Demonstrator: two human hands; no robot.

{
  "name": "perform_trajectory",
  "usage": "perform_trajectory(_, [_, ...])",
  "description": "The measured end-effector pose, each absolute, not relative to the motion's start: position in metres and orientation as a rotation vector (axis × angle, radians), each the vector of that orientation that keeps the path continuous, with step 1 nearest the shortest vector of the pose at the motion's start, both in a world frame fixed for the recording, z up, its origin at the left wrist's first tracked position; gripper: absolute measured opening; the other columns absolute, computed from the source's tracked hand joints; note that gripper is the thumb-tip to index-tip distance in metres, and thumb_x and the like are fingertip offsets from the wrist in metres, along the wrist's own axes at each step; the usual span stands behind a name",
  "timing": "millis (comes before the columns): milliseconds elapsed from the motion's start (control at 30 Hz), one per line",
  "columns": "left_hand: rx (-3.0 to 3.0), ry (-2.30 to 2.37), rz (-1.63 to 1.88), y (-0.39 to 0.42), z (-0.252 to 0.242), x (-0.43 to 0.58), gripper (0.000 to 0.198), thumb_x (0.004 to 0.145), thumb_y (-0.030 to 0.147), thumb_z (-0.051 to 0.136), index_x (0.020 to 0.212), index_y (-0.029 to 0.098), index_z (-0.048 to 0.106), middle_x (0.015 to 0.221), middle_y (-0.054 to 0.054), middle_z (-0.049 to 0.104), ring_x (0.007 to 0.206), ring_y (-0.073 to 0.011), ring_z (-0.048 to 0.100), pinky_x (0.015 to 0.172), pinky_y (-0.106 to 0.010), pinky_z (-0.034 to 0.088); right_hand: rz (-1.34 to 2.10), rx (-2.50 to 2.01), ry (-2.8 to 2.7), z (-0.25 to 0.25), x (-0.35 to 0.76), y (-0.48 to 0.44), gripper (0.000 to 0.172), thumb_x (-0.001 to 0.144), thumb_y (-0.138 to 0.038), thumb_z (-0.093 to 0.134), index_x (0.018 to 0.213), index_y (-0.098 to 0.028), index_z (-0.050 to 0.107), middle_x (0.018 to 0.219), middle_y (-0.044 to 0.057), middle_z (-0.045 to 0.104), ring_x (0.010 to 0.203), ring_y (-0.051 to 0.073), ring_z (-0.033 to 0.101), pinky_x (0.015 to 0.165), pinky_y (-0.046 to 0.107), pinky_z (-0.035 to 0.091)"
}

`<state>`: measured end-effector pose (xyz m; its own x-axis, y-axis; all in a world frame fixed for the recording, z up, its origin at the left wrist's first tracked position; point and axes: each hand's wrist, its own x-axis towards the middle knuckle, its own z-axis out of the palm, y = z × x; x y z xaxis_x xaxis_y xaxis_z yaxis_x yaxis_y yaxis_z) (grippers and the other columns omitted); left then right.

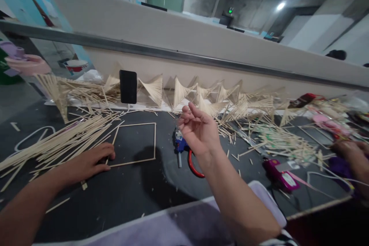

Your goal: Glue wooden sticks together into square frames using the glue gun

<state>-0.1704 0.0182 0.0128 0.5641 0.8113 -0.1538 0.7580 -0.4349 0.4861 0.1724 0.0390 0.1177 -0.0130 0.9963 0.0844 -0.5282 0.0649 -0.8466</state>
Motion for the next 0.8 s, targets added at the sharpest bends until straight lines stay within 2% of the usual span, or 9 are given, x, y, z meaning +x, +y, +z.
perform_trajectory(133, [2.304, 1.261, 0.162, 0.021, 0.006, -0.173, 0.016, 0.076, 0.031, 0.053, 0.089, 0.022, 0.055, 0.106, -0.005, 0.053, 0.096, -0.0197, 0.049, 0.084, -0.029, 0.039, 1.158, -0.764, -0.902, 0.113, 0.18, 0.022, 0.008, 0.079, -0.022, 0.051, 0.087, -0.022, 0.053, 0.074, 0.0, 0.053, 0.057, 0.01, 0.049, 0.059, 0.029, 0.048])
perform_trajectory(233, [2.314, 1.251, 0.155, 0.022, 0.005, -0.174, 0.016, 0.077, 0.031, 0.052, 0.089, 0.022, 0.055, 0.105, -0.004, 0.052, 0.095, -0.0193, 0.048, 0.084, -0.029, 0.039, 0.766, -0.781, -1.022, 0.11, 0.17, 0.017, 0.024, 0.076, -0.017, 0.053, 0.097, -0.027, 0.049, 0.076, -0.002, 0.055, 0.061, 0.01, 0.051, 0.061, 0.025, 0.046])
perform_trajectory(300, [2.317, 1.238, 0.147, 0.021, 0.008, -0.173, 0.015, 0.077, 0.029, 0.052, 0.089, 0.021, 0.054, 0.103, -0.004, 0.051, 0.094, -0.0185, 0.048, 0.083, -0.029, 0.038, 0.622, -0.813, -1.203, 0.102, 0.156, 0.023, 0.03, 0.075, -0.015, 0.051, 0.102, -0.027, 0.047, 0.079, -0.002, 0.057, 0.066, 0.011, 0.053, 0.066, 0.025, 0.045])
perform_trajectory(467, [2.269, 1.255, 0.155, 0.016, 0.018, -0.169, 0.016, 0.073, 0.024, 0.052, 0.089, 0.02, 0.052, 0.103, -0.004, 0.05, 0.091, -0.0176, 0.048, 0.08, -0.029, 0.039, 0.661, -1.043, -1.547, 0.047, 0.117, 0.075, 0.034, 0.072, -0.01, 0.041, 0.104, -0.02, 0.047, 0.082, 0.001, 0.061, 0.076, 0.014, 0.057, 0.075, 0.029, 0.046])
perform_trajectory(600, [2.23, 1.274, 0.154, 0.014, 0.019, -0.17, 0.02, 0.07, 0.023, 0.053, 0.089, 0.02, 0.052, 0.105, -0.004, 0.049, 0.088, -0.0171, 0.048, 0.076, -0.029, 0.04, 0.632, -1.293, -1.781, 0.001, 0.102, 0.119, 0.046, 0.068, -0.002, 0.04, 0.109, -0.019, 0.05, 0.098, 0.005, 0.063, 0.093, 0.016, 0.058, 0.084, 0.03, 0.045])
perform_trajectory(700, [2.207, 1.284, 0.163, 0.014, 0.018, -0.172, 0.021, 0.069, 0.021, 0.054, 0.089, 0.02, 0.051, 0.106, -0.004, 0.048, 0.086, -0.0165, 0.048, 0.075, -0.028, 0.04, 0.629, -1.486, -1.953, -0.016, 0.1, 0.136, 0.058, 0.065, 0.002, 0.044, 0.118, -0.02, 0.049, 0.11, 0.007, 0.062, 0.102, 0.017, 0.056, 0.089, 0.028, 0.043])
perform_trajectory(800, [2.21, 1.265, 0.171, 0.014, 0.019, -0.173, 0.019, 0.069, 0.02, 0.052, 0.088, 0.02, 0.051, 0.103, -0.004, 0.049, 0.085, -0.0163, 0.048, 0.076, -0.028, 0.04, 0.63, -1.561, -2.041, -0.021, 0.1, 0.143, 0.06, 0.066, -0.001, 0.049, 0.123, -0.019, 0.048, 0.115, 0.008, 0.061, 0.107, 0.02, 0.055, 0.091, 0.031, 0.043])
